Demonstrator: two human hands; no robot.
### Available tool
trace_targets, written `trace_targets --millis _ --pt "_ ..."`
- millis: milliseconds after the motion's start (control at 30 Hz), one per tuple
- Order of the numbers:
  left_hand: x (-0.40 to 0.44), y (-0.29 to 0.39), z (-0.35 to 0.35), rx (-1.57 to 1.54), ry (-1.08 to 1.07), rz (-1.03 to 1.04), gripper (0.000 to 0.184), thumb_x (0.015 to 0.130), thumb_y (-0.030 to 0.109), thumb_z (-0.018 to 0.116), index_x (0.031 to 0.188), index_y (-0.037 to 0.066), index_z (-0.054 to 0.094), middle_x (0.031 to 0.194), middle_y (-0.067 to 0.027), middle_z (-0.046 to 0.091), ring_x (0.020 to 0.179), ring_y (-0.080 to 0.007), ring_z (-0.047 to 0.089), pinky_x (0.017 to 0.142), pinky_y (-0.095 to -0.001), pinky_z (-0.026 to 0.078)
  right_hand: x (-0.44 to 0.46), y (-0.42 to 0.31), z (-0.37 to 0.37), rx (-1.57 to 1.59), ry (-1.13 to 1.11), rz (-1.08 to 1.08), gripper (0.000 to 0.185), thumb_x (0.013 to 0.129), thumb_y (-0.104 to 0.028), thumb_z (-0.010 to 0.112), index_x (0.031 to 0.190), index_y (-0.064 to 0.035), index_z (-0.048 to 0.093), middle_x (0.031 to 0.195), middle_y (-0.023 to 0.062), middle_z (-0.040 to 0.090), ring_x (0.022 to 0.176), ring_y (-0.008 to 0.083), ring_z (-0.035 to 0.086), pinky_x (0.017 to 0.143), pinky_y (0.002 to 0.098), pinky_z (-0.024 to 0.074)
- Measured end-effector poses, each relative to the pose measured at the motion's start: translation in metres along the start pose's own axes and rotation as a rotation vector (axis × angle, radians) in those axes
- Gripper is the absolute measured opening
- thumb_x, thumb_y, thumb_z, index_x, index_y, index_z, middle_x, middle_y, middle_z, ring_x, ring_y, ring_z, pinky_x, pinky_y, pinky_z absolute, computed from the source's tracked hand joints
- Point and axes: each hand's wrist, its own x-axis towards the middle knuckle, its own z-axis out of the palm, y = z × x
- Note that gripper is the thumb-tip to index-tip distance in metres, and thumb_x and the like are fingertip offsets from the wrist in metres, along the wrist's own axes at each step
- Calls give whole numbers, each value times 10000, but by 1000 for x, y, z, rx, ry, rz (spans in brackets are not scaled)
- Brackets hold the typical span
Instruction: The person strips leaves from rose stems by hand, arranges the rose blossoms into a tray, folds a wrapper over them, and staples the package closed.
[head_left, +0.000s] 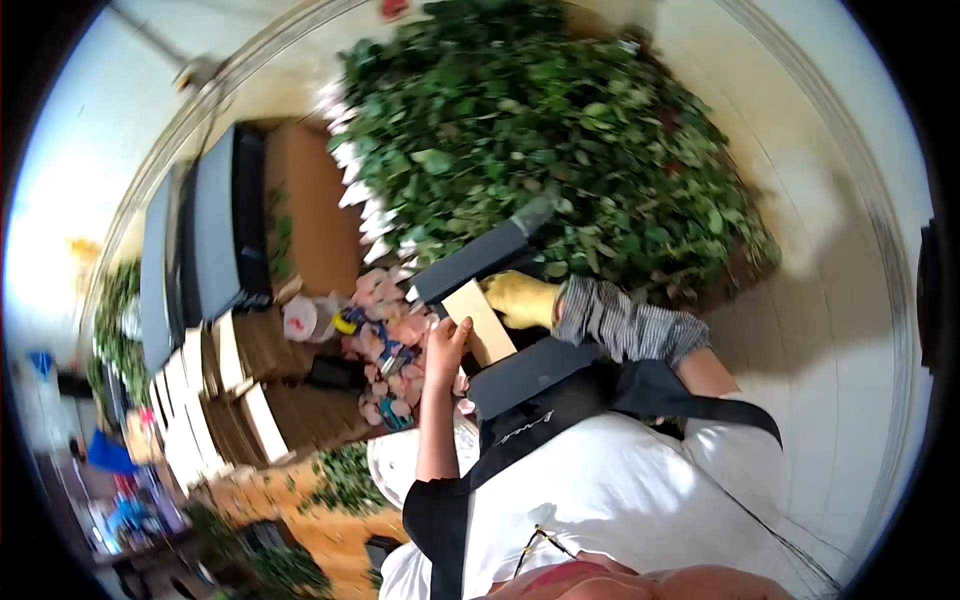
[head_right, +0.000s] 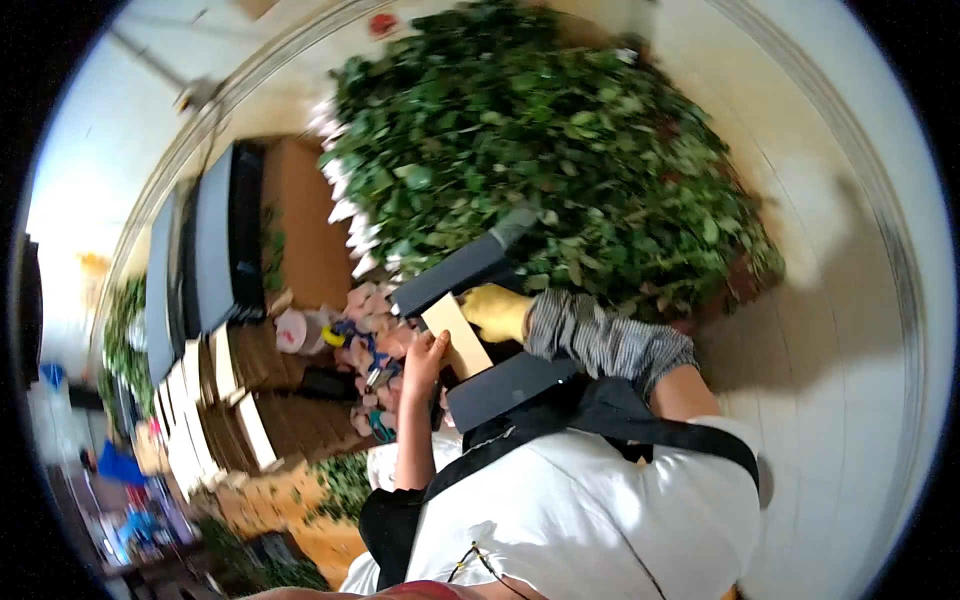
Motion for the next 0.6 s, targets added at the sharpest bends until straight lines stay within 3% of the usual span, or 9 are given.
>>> trace_targets --millis 67,133,200,267,300,400,467,533,600 --pt "-5 8 12 279 169 111 448 955 379 713 855 -52 649 665 -74 624 615 -136 547 555 -321 428 -17 20 -6 411 211 -142 267 803 -152 686 1024 -1 681 1005 154 699 949 389 658 834 481 528" --pt "-4 6 21 429 281 138 494 918 415 741 852 -65 653 657 -133 622 597 -198 559 578 -364 453 -28 0 -49 229 -23 155 293 815 -172 697 1060 -13 676 987 160 706 918 386 665 821 471 536" --pt "4 -4 17 420 268 92 523 891 455 750 849 -61 675 669 -177 632 618 -255 608 598 -389 475 -27 -13 -51 264 83 62 460 815 -248 728 1232 -75 641 1163 149 686 1040 327 667 902 455 534" --pt "9 -5 16 410 242 97 526 887 462 747 825 -53 664 677 -193 638 648 -300 642 609 -401 490 -19 -18 -24 21 17 33 580 802 -276 766 1314 -81 576 1330 107 606 1169 294 617 962 440 509" --pt "3 11 19 744 315 185 470 892 422 739 815 -34 655 692 -197 657 662 -335 671 613 -410 516 -18 -25 -13 -27 -41 96 660 792 -307 795 1354 -82 530 1422 72 523 1256 275 560 1005 431 478" --pt "-21 66 17 1125 307 89 417 888 385 742 816 -14 649 717 -197 679 686 -346 699 619 -413 544 -16 -28 -20 -85 -73 100 665 762 -324 820 1326 -86 561 1393 64 548 1261 264 561 1015 428 468" --pt "-35 74 4 758 138 277 416 844 444 763 959 47 719 758 -157 715 711 -309 724 617 -408 564 -16 -28 -19 -70 -99 134 648 769 -331 812 1313 -78 568 1372 70 571 1263 266 563 1022 432 465" --pt "-63 98 23 958 -167 349 559 799 476 784 1136 40 689 884 -154 743 712 -282 726 609 -388 565 -15 -21 -6 8 20 93 635 791 -370 787 1312 -76 575 1394 95 572 1277 272 561 1034 428 458" --pt "-77 84 53 1279 -168 277 722 757 502 799 1248 4 616 1036 -149 741 732 -246 732 603 -351 566 -19 -12 -7 -28 -11 36 644 824 -398 744 1349 -72 567 1430 130 558 1280 310 564 1051 433 455"
